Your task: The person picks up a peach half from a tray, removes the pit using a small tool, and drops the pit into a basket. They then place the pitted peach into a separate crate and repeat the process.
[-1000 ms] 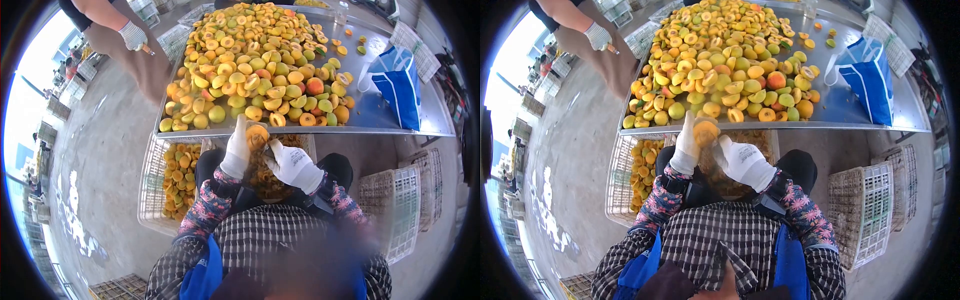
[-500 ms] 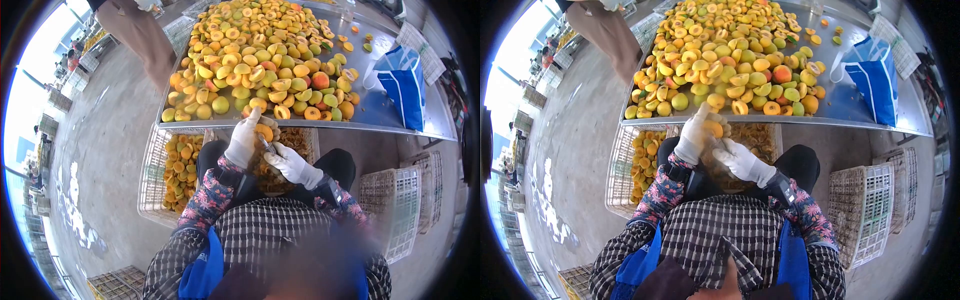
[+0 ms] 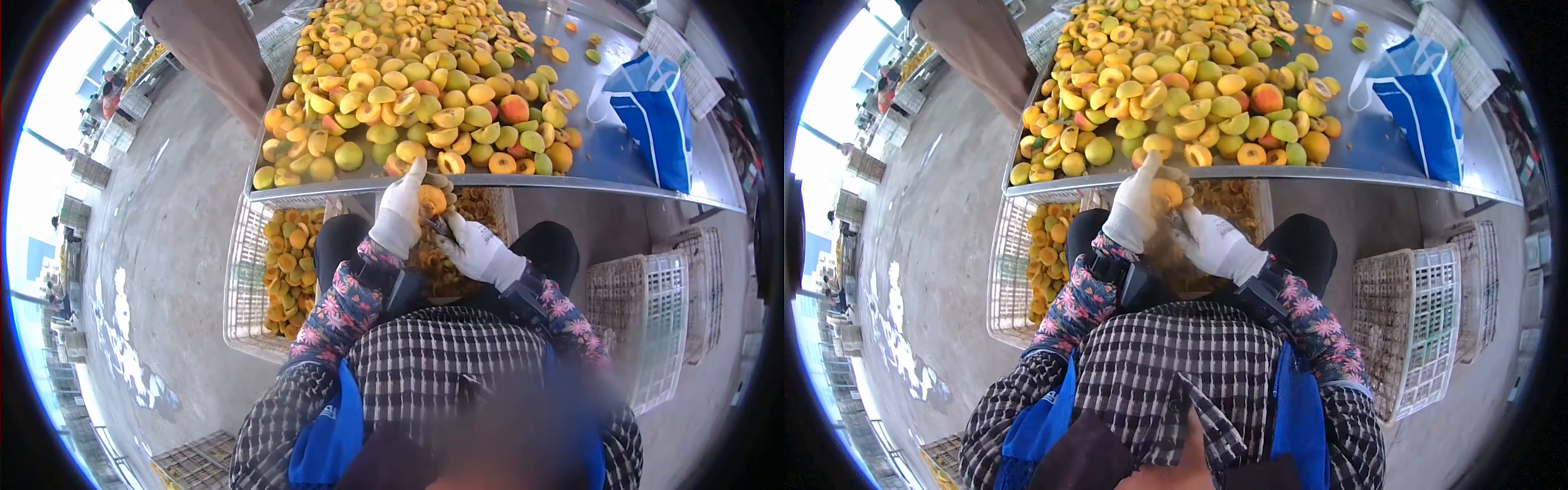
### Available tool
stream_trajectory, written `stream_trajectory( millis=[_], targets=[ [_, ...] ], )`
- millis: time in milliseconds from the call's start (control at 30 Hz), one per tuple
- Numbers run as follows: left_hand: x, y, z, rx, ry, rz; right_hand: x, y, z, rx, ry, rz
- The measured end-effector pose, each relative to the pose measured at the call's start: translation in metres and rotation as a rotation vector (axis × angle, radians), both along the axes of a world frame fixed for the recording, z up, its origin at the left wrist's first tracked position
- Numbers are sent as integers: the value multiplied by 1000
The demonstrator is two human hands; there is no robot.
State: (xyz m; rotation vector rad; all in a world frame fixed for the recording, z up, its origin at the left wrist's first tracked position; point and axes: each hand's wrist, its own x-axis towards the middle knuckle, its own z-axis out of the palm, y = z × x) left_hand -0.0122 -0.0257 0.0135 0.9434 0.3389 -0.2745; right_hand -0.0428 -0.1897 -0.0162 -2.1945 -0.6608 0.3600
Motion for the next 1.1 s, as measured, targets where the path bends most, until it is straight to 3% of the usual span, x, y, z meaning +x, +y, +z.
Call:
stream_trajectory(
  millis=[33, 133, 200, 267, 400, 467, 500, 600, 633, 667, 733, 767, 867, 900, 933, 967, 1000, 1067, 1100],
  targets=[
    [1, -2, 2, 13, 68, 20, -4, 3, -13, 142, -119, -28],
    [-2, -3, -8, -85, -27, 66, -13, 22, -20, 617, 245, -94],
    [-7, -10, -7, -109, -85, 121, -21, 17, 1, 774, 754, -151],
    [-8, -12, -3, -125, -119, 136, -21, 12, 13, 840, 1030, -189],
    [-3, -16, -1, -119, -149, 53, -24, 4, 15, 1117, 1405, -45],
    [-3, -19, 3, -66, -152, 31, -21, -3, 11, 1169, 1438, -13],
    [1, -17, -5, 5, -298, -44, -22, -8, 10, 1143, 1420, -20],
    [4, -12, -31, 542, -322, -7, -26, -28, 4, 1023, 1373, -59],
    [-6, -6, -10, 902, -410, -74, -26, -33, 1, 862, 1276, -171],
    [-11, 4, -8, 1085, -516, -63, -25, -38, -2, 694, 1171, -270],
    [-18, 27, -7, 1461, -723, -60, -25, -49, -41, 285, 727, -248],
    [-17, 45, -10, 1481, -704, -22, -25, -51, -56, 101, 492, -225],
    [-23, 116, -3, 1678, -422, 84, -27, -51, -51, -179, 369, -88],
    [-23, 140, 0, 1791, -330, 86, -27, -40, -28, -200, 459, -113],
    [-23, 158, -11, 2082, -297, 214, -24, -41, -40, -195, 399, -102],
    [-11, 188, -30, 2138, -420, 319, -24, -43, -63, -188, 340, -90],
    [-1, 201, -34, 2076, -408, 368, -26, -44, -77, -175, 279, -82],
    [21, 202, -22, 1924, -378, 362, -24, -34, -68, -141, 397, -104],
    [31, 201, -27, 1924, -470, 356, -24, -33, -86, -85, 402, -133]
  ],
)
